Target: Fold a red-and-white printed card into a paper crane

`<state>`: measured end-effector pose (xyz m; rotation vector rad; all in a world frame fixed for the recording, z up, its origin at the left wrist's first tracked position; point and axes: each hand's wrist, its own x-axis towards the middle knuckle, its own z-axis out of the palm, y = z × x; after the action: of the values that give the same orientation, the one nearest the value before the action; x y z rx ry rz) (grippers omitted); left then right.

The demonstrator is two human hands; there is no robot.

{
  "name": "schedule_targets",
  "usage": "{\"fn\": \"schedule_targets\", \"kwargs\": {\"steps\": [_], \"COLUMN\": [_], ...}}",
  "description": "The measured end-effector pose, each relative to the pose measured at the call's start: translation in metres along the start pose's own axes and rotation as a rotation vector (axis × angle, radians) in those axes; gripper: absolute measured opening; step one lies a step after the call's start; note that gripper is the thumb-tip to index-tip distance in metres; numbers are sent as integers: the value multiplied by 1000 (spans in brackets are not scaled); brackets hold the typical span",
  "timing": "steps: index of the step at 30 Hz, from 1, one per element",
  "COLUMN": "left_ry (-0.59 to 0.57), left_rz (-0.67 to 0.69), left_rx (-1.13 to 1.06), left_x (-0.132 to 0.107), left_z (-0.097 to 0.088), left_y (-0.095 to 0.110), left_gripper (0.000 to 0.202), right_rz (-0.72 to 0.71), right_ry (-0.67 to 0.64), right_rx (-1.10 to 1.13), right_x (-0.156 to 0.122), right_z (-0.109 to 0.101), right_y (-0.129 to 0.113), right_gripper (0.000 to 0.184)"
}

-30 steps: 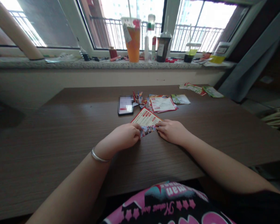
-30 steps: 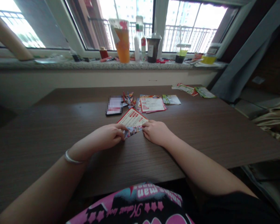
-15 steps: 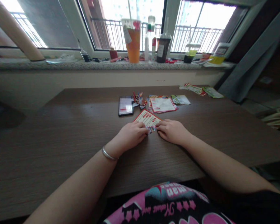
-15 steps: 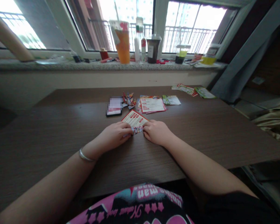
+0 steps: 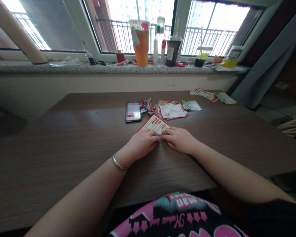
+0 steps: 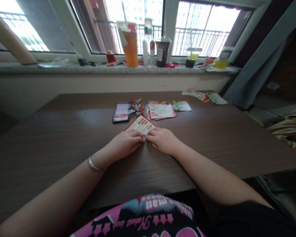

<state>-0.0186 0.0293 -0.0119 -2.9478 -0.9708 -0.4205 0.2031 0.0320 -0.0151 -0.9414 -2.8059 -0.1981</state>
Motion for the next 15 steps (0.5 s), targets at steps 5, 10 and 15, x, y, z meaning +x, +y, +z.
{"fn": "schedule_targets", "kwargs": {"steps": [5, 10, 15], "left_ry": [-30, -76, -147], "left_rz": [21, 11, 2], "left_rx": [-48, -119, -223], "left_x": [-2, -5, -7], "left_z": [-1, -2, -9], "left_y": [-5, -10, -14], "left_gripper": [15, 16, 15], "right_rz": [35, 97, 173], "right_ry": [-37, -71, -83], "right_rx": [-37, -40, -36], "right_x": [-3, -7, -12], "right_z": [-2, -3, -5], "right_y": [3, 9, 14], "right_gripper": [24, 24, 23]}}
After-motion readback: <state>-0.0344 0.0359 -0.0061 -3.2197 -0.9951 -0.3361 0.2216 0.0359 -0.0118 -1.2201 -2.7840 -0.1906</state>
